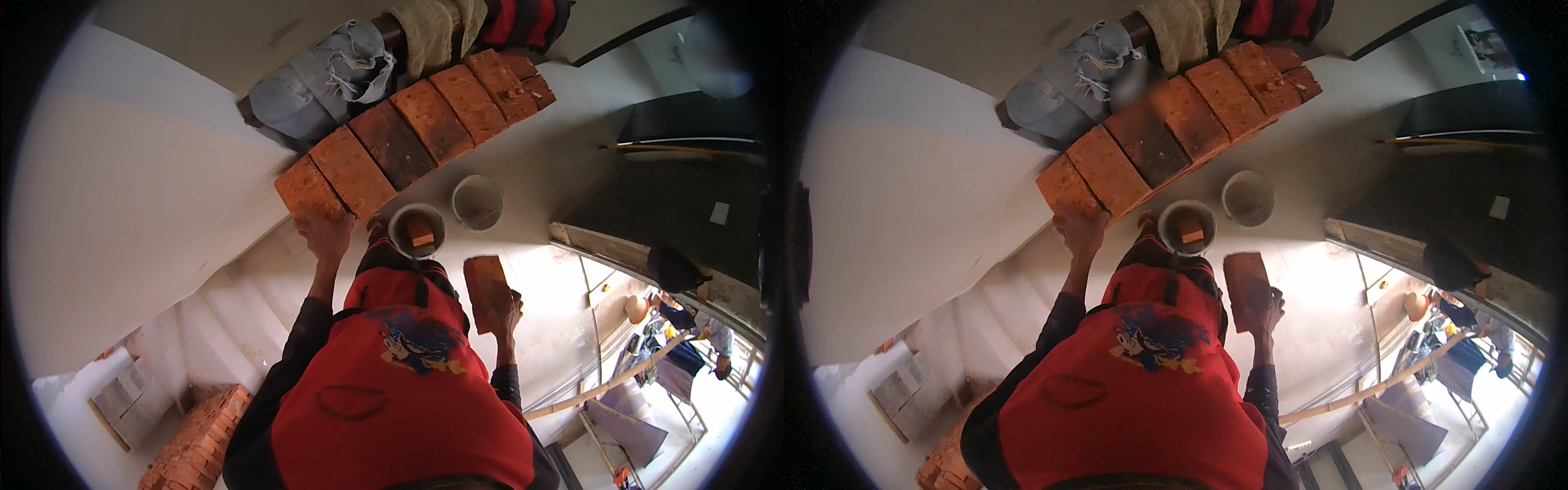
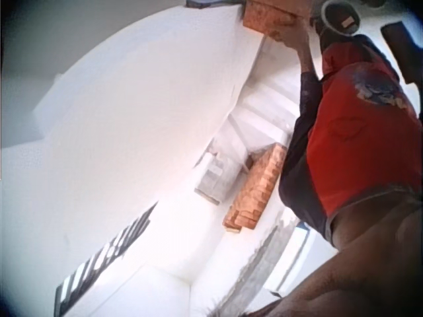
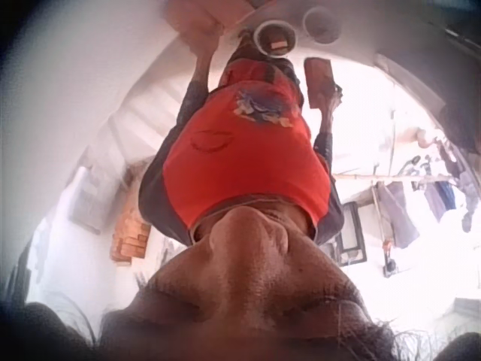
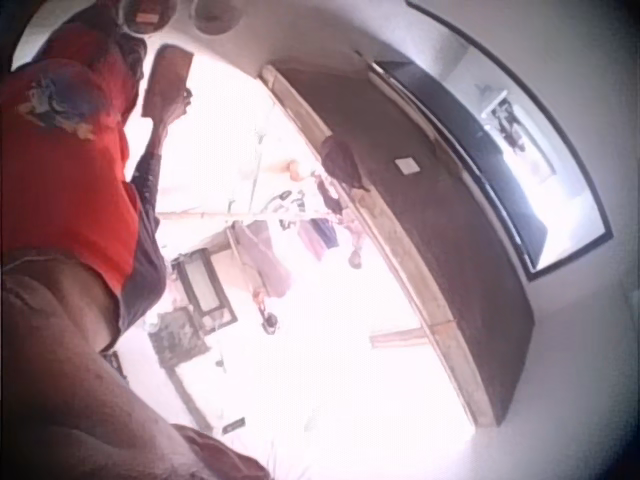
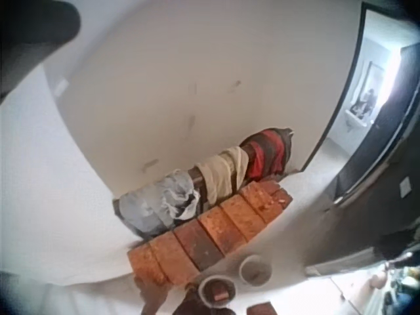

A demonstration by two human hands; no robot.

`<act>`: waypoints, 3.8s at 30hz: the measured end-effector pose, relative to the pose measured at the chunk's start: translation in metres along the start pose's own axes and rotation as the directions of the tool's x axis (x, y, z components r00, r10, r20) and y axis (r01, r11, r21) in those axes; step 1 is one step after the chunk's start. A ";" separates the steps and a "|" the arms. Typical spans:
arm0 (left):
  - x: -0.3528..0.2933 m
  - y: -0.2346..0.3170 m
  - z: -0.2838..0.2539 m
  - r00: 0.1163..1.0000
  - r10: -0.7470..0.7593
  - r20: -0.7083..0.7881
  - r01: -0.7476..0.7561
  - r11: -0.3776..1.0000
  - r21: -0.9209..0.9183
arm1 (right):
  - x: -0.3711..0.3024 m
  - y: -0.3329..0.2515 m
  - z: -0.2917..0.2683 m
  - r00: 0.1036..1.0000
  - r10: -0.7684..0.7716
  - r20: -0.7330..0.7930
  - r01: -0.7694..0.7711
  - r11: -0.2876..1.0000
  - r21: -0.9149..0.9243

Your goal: The person walks up a staircase carrying a bucket and places it on a landing. They then pick up red bricks from a pile and place them into the bucket one by one. The person repeats this process, filling the bucket with bricks.

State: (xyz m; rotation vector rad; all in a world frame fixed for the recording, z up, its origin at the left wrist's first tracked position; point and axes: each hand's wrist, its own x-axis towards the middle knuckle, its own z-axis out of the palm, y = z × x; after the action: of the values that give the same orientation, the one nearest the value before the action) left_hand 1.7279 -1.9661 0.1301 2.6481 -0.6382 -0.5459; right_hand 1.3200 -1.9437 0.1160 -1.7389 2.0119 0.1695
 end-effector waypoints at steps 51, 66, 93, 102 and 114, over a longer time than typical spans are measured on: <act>-0.095 -0.160 0.228 0.700 -0.074 0.710 0.423 0.844 -0.330 | 0.285 -0.077 0.433 0.956 0.037 0.292 0.069 0.936 -0.345; -0.034 -0.195 0.364 0.458 -0.331 0.825 0.751 0.641 -0.159 | 0.276 -0.035 0.473 0.951 -0.310 -0.002 0.309 0.950 -0.053; -0.003 -0.164 0.465 0.184 -0.320 0.929 0.897 0.442 -0.026 | 0.260 0.000 0.476 0.892 -0.451 0.024 0.446 0.888 0.110; 0.004 -0.176 0.470 0.204 -0.199 0.959 0.888 0.450 -0.096 | 0.266 0.023 0.471 0.872 -0.489 0.034 0.483 0.868 0.114; 0.013 -0.185 0.477 0.013 0.020 1.000 0.997 0.080 -0.015 | 0.247 0.017 0.468 0.981 -0.040 0.191 -0.046 0.905 0.424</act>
State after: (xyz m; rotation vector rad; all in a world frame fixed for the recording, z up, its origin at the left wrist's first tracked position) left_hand 1.5921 -1.9386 -0.3622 1.0486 0.8439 -2.0381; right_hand 1.4087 -1.9810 -0.4049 -1.3834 1.7482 -0.0939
